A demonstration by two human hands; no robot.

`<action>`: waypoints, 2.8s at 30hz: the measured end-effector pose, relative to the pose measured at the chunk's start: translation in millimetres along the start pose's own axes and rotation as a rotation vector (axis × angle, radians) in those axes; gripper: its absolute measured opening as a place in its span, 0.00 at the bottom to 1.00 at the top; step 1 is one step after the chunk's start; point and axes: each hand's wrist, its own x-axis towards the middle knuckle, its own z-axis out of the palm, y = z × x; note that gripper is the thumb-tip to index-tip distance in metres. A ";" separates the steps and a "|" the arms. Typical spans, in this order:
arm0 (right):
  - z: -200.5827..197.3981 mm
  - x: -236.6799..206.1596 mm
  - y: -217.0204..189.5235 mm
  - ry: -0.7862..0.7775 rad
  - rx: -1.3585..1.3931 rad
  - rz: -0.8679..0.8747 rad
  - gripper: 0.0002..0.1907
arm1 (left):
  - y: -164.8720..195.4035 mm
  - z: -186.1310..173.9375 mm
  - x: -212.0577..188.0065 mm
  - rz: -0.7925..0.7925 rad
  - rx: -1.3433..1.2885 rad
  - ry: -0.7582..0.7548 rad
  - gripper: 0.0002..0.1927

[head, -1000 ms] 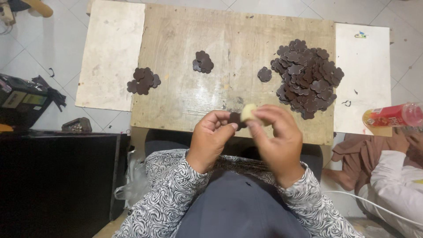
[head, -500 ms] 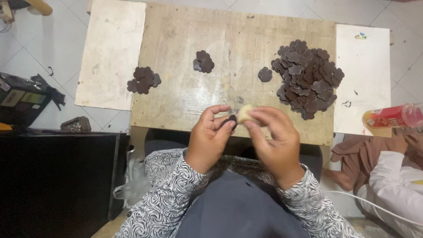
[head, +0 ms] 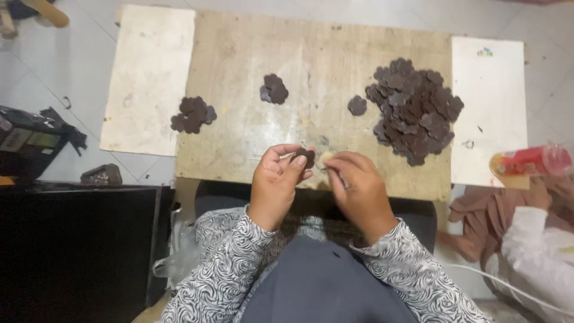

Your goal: The person repeatedly picks up small dark flower-shaped cutouts from a wooden table and rubs their edges with a small yellow block. The person places each treated piece back on the table, gradually forming small piles.

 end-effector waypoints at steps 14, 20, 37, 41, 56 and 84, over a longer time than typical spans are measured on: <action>42.9 -45.4 123.8 0.057 0.524 0.447 0.12 | -34.2 -63.3 155.8 0.724 1.222 0.400 0.25; 39.6 -42.7 122.0 0.036 0.537 0.488 0.12 | -12.3 -118.5 106.8 0.513 1.241 0.680 0.22; 44.9 -34.8 116.7 0.131 0.677 0.645 0.14 | 28.4 -130.8 68.4 0.338 0.446 0.635 0.15; 27.7 -19.4 74.2 0.149 0.864 0.677 0.14 | 41.4 -55.3 32.6 0.012 -0.184 0.134 0.18; -27.8 21.0 -55.6 0.152 0.166 -0.016 0.09 | 24.0 30.7 -37.7 0.173 0.073 -0.301 0.18; -43.0 17.7 -40.0 0.197 0.186 0.057 0.06 | 30.1 25.8 -33.1 -0.122 -0.173 -0.237 0.18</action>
